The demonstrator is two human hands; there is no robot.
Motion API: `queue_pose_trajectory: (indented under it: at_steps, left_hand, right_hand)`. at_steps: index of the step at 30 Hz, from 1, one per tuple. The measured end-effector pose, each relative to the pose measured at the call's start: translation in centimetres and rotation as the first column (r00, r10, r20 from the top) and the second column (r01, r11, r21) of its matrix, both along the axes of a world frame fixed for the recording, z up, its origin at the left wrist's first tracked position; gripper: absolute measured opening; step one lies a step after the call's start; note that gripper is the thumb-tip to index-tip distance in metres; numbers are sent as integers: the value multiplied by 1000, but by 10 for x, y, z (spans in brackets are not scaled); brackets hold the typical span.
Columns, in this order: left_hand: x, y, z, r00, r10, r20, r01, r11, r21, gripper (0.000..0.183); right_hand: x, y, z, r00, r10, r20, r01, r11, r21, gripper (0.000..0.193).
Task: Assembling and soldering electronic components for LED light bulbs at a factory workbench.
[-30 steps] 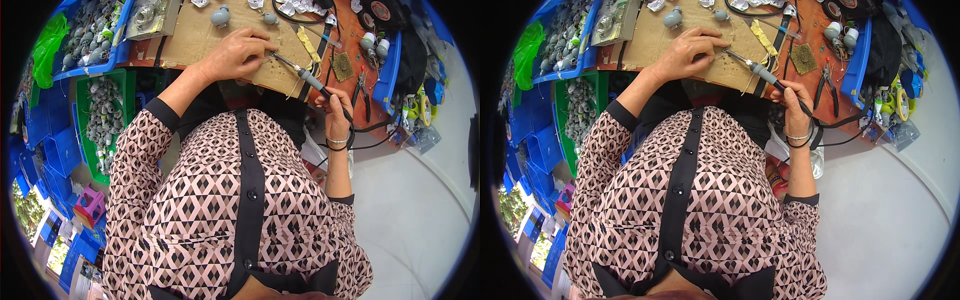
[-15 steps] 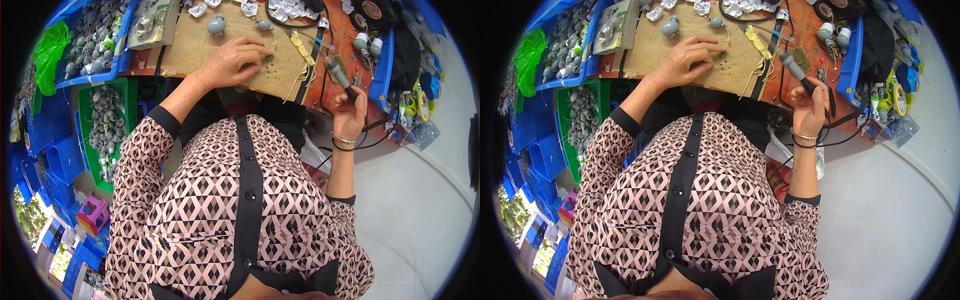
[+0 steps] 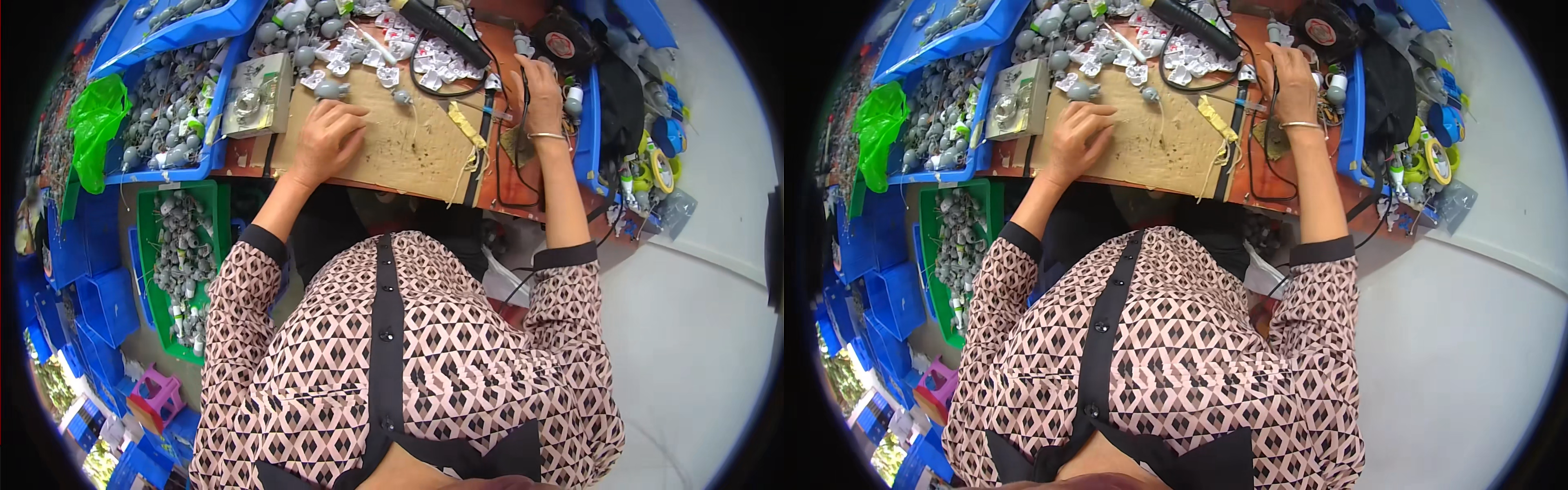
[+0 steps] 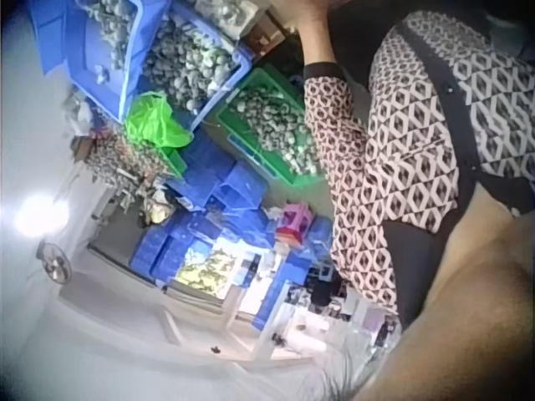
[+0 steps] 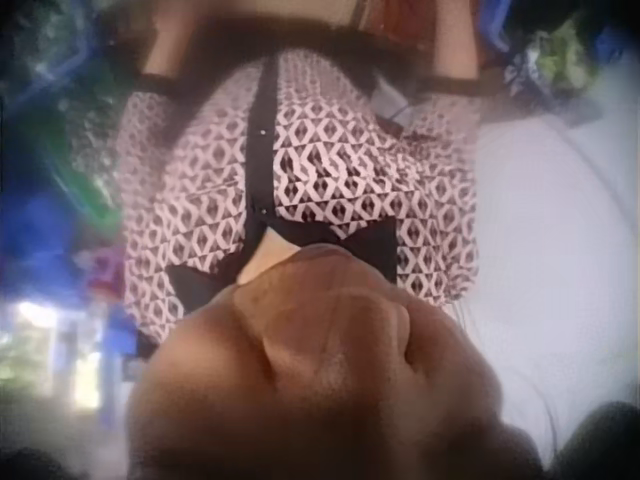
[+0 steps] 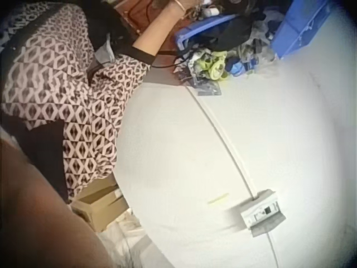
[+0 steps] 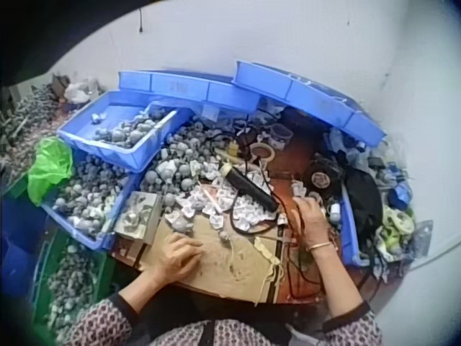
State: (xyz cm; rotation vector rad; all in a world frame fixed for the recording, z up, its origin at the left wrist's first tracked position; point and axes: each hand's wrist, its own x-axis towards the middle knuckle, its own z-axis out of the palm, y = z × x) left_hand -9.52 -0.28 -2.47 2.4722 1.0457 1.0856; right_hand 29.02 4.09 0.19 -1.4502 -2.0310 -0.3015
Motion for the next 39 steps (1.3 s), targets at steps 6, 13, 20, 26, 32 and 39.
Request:
queue_pose_trajectory:
  at_steps: [6,13,20,26,32,39]
  left_hand:
    - [13,5,10,996,-88,-29,89,995,54,14]
    - [12,2,25,994,-104,-21,103,995,-14,15]
    - [38,11,32,986,-162,-35,165,978,126,21]
    - [55,10,30,999,-36,-4,36,988,149,23]
    - [50,20,4,991,129,35,-130,991,26,21]
    - [46,36,-19,987,103,-123,-101,995,25,20]
  right_hand:
    - [24,18,-7,978,-27,205,45,996,-82,50]
    - [-49,26,34,999,30,11,-31,993,112,38]
    - [-169,41,39,895,444,-39,-413,794,-447,29]
    - [-136,34,48,914,405,-18,-351,769,-535,36]
    - [-37,-20,76,906,242,-348,-375,840,-392,40]
    - [86,-130,127,984,-97,-149,2,844,-536,24]
